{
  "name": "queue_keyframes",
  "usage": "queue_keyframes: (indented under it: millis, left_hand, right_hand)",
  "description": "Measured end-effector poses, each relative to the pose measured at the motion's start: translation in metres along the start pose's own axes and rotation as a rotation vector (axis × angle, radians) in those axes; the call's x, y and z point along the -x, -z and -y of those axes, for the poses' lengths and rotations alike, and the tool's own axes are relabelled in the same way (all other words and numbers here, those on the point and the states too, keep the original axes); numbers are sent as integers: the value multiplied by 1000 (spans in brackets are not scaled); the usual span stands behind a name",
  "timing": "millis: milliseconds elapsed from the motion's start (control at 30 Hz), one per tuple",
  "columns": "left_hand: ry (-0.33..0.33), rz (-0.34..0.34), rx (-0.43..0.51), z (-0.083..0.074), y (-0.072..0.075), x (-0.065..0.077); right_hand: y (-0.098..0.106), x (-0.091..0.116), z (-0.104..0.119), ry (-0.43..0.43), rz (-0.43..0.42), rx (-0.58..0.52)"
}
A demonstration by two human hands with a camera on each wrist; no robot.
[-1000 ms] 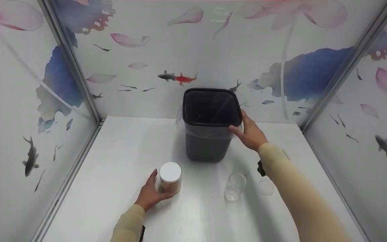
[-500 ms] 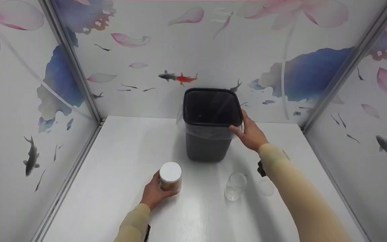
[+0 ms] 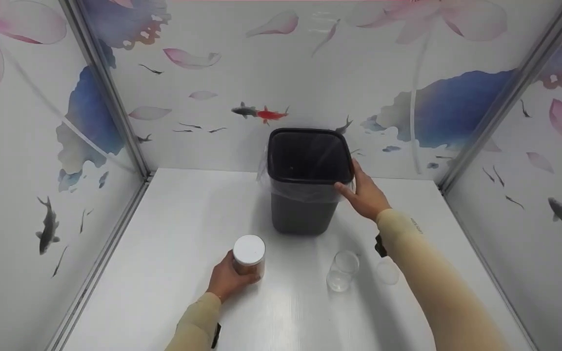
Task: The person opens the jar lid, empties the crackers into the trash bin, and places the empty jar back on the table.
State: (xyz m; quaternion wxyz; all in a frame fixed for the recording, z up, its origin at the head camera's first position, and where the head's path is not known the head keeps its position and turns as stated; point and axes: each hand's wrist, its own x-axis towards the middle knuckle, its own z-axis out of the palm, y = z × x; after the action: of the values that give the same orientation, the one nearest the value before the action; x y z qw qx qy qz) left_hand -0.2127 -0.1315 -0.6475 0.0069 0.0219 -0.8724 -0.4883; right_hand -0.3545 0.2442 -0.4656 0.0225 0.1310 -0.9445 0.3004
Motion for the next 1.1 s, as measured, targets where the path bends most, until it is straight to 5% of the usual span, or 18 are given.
queue_keyframes:
  millis: [833, 967, 1100]
  left_hand:
    - [-9, 32, -6, 8, 0, -5]
    - [-29, 38, -12, 9, 1, -5]
    - [-34, 32, -20, 8, 3, -4]
  right_hand:
    - [-2, 6, -3, -10, -25, 13]
    - [-5, 12, 0, 15, -121, 22]
    - [-12, 20, 4, 106, -343, -10]
